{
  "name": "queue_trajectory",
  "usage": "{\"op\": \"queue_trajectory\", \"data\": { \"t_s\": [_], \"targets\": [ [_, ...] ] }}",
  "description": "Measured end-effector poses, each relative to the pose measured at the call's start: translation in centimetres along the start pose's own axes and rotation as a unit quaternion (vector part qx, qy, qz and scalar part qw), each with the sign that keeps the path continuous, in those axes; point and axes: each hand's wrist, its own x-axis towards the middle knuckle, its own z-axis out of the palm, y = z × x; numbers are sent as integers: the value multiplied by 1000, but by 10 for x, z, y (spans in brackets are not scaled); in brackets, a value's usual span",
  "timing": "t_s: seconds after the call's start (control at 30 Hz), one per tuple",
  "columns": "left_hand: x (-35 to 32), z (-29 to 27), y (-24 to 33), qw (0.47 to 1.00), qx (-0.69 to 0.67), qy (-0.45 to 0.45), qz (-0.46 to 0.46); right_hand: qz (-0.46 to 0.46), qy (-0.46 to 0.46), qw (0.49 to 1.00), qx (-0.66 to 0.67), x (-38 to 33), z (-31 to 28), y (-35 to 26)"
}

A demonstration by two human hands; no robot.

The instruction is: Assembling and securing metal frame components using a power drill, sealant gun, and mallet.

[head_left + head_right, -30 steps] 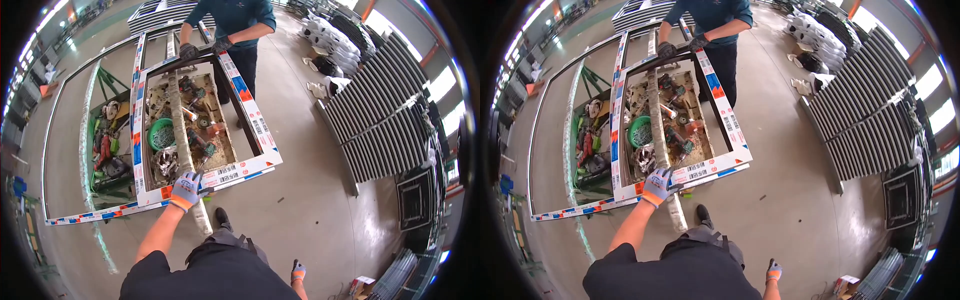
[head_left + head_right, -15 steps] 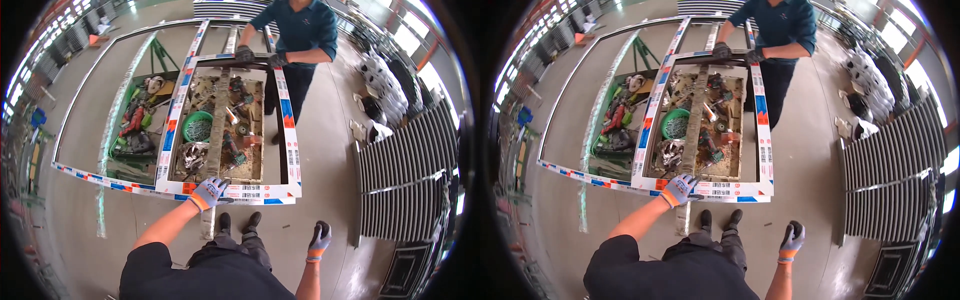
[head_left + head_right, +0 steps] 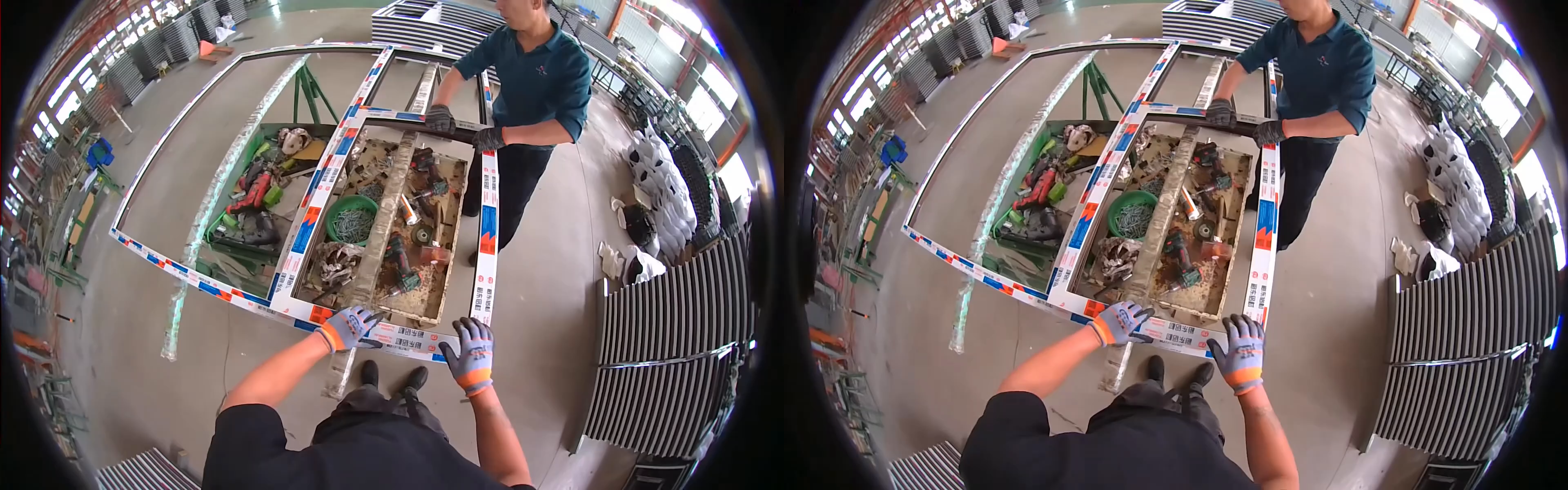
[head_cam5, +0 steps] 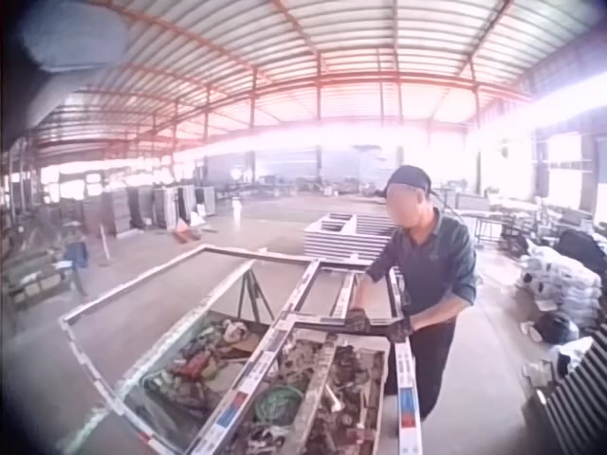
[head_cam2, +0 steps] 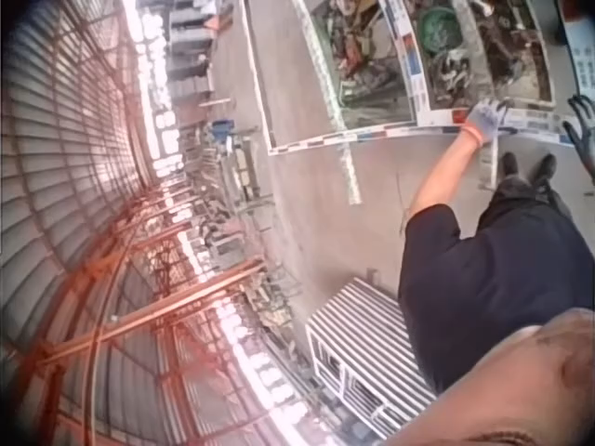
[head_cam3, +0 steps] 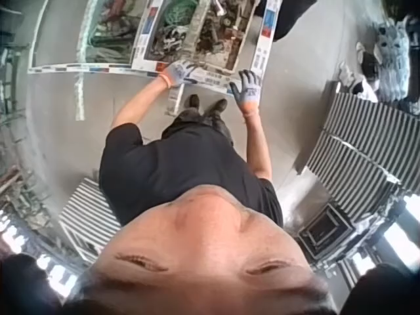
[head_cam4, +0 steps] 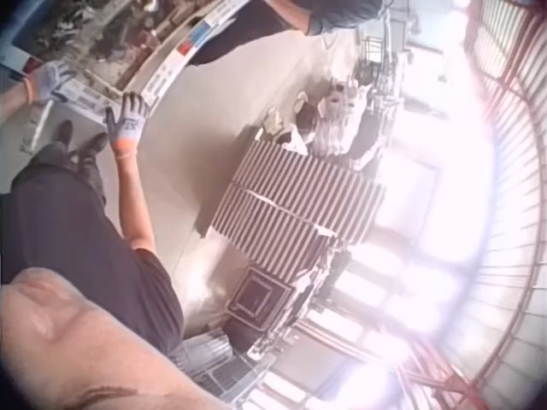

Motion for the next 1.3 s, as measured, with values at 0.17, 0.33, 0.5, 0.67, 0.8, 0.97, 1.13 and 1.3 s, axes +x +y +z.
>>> {"op": "queue_trajectory", "data": {
  "t_s": [0.17, 0.33, 0.5, 0.67, 0.8, 0.97, 1.13, 1.3],
  "targets": [
    [7, 12, -1, 998, 2, -67, -6, -1, -91, 996, -14, -1, 50, 21],
    [16, 33, -7, 995, -57, -72, -39, 19, -105, 992, -59, 2, 87, 45],
    [23, 23, -6, 991, -103, -66, -61, 62, -144, 984, -84, 11, 106, 53],
    [30, 64, -13, 981, -158, 12, -110, 72, -128, 985, -86, 15, 113, 55],
    [48, 78, -11, 944, -156, 19, -289, 66, -113, 989, -72, 20, 120, 61],
    [53, 78, -10, 938, -136, 18, -319, 126, -146, 981, -25, 66, 130, 54],
    [50, 53, -7, 929, -118, 15, -350, 87, -80, 992, 41, 179, 222, 77],
    [53, 58, -10, 924, -155, -15, -350, 26, -200, 956, -213, 260, 379, 194]
  ]
}}
